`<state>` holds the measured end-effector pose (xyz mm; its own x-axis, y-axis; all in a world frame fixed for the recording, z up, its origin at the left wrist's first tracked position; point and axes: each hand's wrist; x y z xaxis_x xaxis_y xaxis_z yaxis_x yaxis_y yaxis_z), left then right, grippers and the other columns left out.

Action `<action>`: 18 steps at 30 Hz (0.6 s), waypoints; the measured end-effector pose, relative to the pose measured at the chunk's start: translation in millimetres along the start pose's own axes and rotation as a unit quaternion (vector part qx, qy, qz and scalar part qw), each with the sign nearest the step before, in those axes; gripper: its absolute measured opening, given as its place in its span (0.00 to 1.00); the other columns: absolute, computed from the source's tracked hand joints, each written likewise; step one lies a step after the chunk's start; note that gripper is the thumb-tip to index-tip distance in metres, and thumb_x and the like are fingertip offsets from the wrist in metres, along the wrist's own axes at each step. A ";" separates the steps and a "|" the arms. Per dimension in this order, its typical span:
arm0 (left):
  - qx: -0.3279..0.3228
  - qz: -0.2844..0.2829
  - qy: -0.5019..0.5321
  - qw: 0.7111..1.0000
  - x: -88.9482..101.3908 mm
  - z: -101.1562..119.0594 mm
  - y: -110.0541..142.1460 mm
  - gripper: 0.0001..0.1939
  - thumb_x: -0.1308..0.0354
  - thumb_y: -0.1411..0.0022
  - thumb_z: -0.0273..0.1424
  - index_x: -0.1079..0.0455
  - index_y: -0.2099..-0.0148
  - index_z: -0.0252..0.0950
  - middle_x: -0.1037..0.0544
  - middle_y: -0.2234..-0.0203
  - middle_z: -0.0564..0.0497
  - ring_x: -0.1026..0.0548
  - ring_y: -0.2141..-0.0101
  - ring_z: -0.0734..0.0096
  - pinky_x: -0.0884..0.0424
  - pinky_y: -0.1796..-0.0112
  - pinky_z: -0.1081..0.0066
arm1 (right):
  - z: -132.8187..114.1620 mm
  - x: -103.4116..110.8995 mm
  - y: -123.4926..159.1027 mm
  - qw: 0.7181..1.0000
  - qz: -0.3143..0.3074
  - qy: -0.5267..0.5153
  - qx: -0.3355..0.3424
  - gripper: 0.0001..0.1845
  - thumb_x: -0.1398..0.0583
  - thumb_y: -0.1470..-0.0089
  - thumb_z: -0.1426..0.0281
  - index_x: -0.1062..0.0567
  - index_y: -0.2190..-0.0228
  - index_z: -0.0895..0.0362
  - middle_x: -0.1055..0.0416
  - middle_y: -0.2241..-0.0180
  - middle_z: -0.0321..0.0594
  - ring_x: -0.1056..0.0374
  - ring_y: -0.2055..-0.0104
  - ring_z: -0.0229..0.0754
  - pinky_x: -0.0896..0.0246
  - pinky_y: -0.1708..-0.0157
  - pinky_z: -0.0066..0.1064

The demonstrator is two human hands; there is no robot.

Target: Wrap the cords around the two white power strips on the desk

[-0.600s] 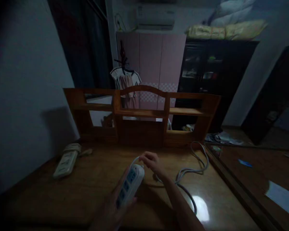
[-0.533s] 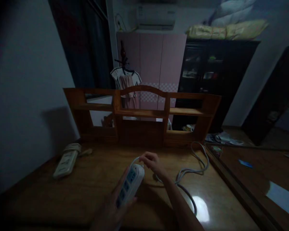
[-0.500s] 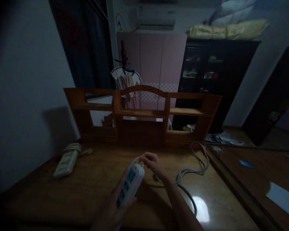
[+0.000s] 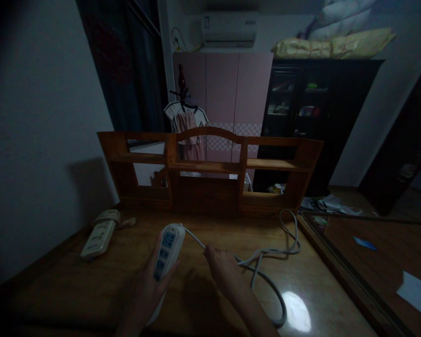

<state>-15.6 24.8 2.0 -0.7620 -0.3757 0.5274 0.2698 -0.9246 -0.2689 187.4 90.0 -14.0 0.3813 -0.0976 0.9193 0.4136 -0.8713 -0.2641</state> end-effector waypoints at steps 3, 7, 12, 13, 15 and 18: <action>-0.007 0.004 -0.092 0.996 0.3 -5.2 -10.4 0.34 0.52 0.35 0.41 0.61 0.32 0.44 0.29 0.51 0.44 0.26 0.54 0.60 0.32 0.55 0.64 | -10.0 2.2 15.4 0.991 -0.008 0.128 0.032 0.04 0.47 0.37 0.70 0.32 0.62 0.55 0.26 0.71 0.39 0.30 0.73 0.43 0.53 0.78 0.27; -0.039 -0.017 -0.171 0.984 -12.4 -5.8 -15.4 0.34 0.52 0.35 0.40 0.62 0.31 0.45 0.28 0.55 0.45 0.25 0.63 0.64 0.32 0.64 0.69 | -29.4 7.1 30.2 0.977 -0.006 0.184 0.107 0.04 0.44 0.40 0.74 0.33 0.61 0.57 0.28 0.71 0.40 0.31 0.74 0.42 0.51 0.79 0.28; -0.033 -0.097 -0.245 0.964 -34.4 2.6 -3.8 0.34 0.53 0.35 0.40 0.62 0.32 0.48 0.29 0.57 0.46 0.25 0.66 0.63 0.34 0.67 0.69 | -45.1 38.8 41.9 0.971 -0.027 0.168 0.166 0.08 0.42 0.46 0.81 0.32 0.65 0.58 0.29 0.71 0.38 0.31 0.72 0.41 0.50 0.78 0.30; -0.031 -0.126 -0.247 0.960 -38.3 4.3 0.2 0.34 0.52 0.36 0.39 0.61 0.32 0.48 0.29 0.57 0.46 0.25 0.65 0.63 0.34 0.67 0.70 | -45.7 46.8 42.2 0.972 -0.038 0.158 0.171 0.08 0.42 0.46 0.81 0.31 0.65 0.58 0.29 0.71 0.38 0.31 0.72 0.40 0.50 0.77 0.29; -0.050 -0.181 -0.230 0.955 -44.8 6.8 8.8 0.34 0.51 0.37 0.37 0.60 0.32 0.49 0.29 0.56 0.46 0.25 0.64 0.64 0.34 0.66 0.71 | -43.8 62.0 40.4 0.973 -0.062 0.137 0.175 0.04 0.42 0.45 0.78 0.29 0.68 0.58 0.28 0.72 0.39 0.32 0.73 0.39 0.50 0.77 0.29; -0.121 -0.243 -0.193 0.943 -50.2 8.2 21.2 0.33 0.49 0.38 0.34 0.55 0.33 0.51 0.29 0.52 0.47 0.27 0.60 0.65 0.33 0.61 0.72 | -31.2 82.3 32.9 0.982 -0.088 0.078 0.149 0.02 0.38 0.46 0.72 0.27 0.70 0.58 0.26 0.71 0.39 0.31 0.72 0.39 0.49 0.74 0.28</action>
<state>33.3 23.5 -23.6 -0.4780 0.0499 0.8769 -0.2342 -0.9695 -0.0725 206.5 38.2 62.1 0.1601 -0.0519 0.9857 0.6944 -0.7039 -0.1498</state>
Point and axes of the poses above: each hand's wrist, its own y-axis away from the middle knuckle, its own x-axis out of the back of the hand, z = x × y
